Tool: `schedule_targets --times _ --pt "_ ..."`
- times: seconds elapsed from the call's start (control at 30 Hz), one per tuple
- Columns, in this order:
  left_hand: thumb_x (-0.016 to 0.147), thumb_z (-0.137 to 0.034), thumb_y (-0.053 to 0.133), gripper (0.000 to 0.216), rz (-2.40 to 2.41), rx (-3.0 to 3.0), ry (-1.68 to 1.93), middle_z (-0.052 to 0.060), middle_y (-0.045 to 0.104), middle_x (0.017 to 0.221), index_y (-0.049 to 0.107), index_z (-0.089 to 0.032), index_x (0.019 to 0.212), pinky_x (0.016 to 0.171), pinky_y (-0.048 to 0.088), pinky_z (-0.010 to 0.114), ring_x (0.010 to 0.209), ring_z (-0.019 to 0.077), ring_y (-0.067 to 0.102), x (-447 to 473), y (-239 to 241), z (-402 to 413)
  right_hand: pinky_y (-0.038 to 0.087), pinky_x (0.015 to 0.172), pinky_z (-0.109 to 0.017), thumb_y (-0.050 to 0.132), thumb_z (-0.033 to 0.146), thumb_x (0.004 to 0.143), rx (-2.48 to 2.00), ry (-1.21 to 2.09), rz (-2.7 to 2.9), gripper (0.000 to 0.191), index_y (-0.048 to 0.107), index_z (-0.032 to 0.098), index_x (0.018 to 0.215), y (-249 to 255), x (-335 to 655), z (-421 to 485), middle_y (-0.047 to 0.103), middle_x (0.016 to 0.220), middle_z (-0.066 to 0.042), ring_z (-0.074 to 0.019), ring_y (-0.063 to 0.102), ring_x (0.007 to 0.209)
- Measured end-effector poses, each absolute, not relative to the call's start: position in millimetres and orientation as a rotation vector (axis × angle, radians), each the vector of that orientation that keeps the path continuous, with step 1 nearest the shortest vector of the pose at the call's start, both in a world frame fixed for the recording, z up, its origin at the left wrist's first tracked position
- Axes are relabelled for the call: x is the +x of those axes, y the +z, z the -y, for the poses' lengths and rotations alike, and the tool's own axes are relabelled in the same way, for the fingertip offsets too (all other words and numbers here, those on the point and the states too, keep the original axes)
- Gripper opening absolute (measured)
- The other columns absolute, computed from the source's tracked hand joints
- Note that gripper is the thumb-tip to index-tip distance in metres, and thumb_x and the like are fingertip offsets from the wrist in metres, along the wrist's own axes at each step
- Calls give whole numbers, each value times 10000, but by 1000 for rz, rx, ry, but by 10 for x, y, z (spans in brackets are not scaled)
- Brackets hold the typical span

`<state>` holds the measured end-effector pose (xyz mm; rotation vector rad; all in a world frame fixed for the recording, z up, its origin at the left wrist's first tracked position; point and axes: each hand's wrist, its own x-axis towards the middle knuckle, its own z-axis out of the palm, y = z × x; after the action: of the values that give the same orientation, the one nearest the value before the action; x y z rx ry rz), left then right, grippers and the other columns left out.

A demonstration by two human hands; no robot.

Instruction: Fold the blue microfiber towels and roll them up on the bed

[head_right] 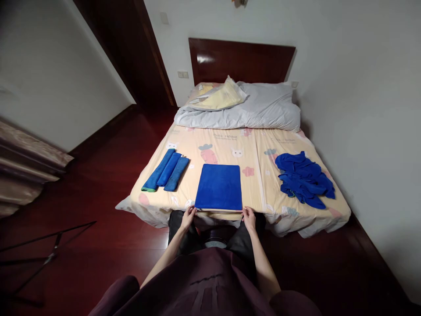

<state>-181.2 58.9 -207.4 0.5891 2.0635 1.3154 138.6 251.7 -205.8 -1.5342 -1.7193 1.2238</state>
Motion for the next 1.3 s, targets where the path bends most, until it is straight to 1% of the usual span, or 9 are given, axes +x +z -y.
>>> schedule_targets --times 0.07,0.2,0.33,0.43,0.67,0.8,0.97,1.17,1.3 --pt "900 -589 622 493 -1917 473 1407 108 760 1054 658 -184 1178 786 614 388 906 254 756 -1800 -2091 -634 545 512 -346 554 718 824 -1458 1461 1617 611 649 208 1146 -2006 1360 -2532 786 968 -111 -252 716 628" --pt "721 -735 757 627 -1753 335 1585 100 765 973 670 -176 992 694 578 311 862 238 756 -1818 -2078 -707 537 512 -278 707 671 780 -1360 1723 1392 515 683 210 1007 -1878 1283 -2549 798 1032 -123 -229 751 710" --pt "574 -793 805 678 -1760 328 1546 56 722 771 639 -178 806 605 516 267 740 216 726 -1898 -2014 -769 520 503 -238 814 608 741 -1379 1807 1265 474 715 186 933 -1816 1234 -2585 800 935 -118 -197 736 671" --pt "566 -773 814 636 -1847 387 1481 34 677 662 594 -196 718 600 495 271 681 206 694 -1953 -2001 -773 498 478 -232 866 574 685 -1423 1773 1223 456 712 180 855 -1839 1234 -2606 782 829 -102 -216 741 686" --pt "690 -689 763 540 -1856 513 1489 -17 648 664 579 -226 899 645 495 273 663 179 677 -1922 -2098 -595 489 480 -253 904 581 549 -1417 1658 1230 533 639 202 814 -1939 1294 -2569 733 751 -48 -183 678 587" --pt "784 -632 700 540 -1848 708 1484 0 664 696 671 -194 1098 671 513 293 676 181 659 -1967 -2048 -632 469 499 -258 819 588 643 -1308 1590 1408 506 696 203 947 -1899 1263 -2633 726 758 -28 -156 620 562" --pt "788 -573 714 498 -1869 862 1382 72 749 841 765 -160 1061 756 555 340 783 214 690 -2113 -1913 -776 527 621 -306 724 548 743 -1236 1548 1591 437 774 195 995 -1838 1206 -2753 775 957 -88 -205 705 699" --pt "679 -411 826 476 -1890 934 1290 53 751 809 771 -159 1079 746 574 326 761 209 700 -2264 -1839 -889 519 594 -317 849 519 598 -1196 1449 1737 502 767 178 957 -1866 1144 -2909 630 615 7 -180 602 571" --pt "749 -411 757 292 -2003 858 1330 77 751 838 775 -169 911 744 583 335 764 211 707 -2311 -1870 -1060 508 584 -344 810 563 637 -1206 1227 1815 408 754 187 784 -1887 1059 -3047 615 626 -21 -176 535 560"
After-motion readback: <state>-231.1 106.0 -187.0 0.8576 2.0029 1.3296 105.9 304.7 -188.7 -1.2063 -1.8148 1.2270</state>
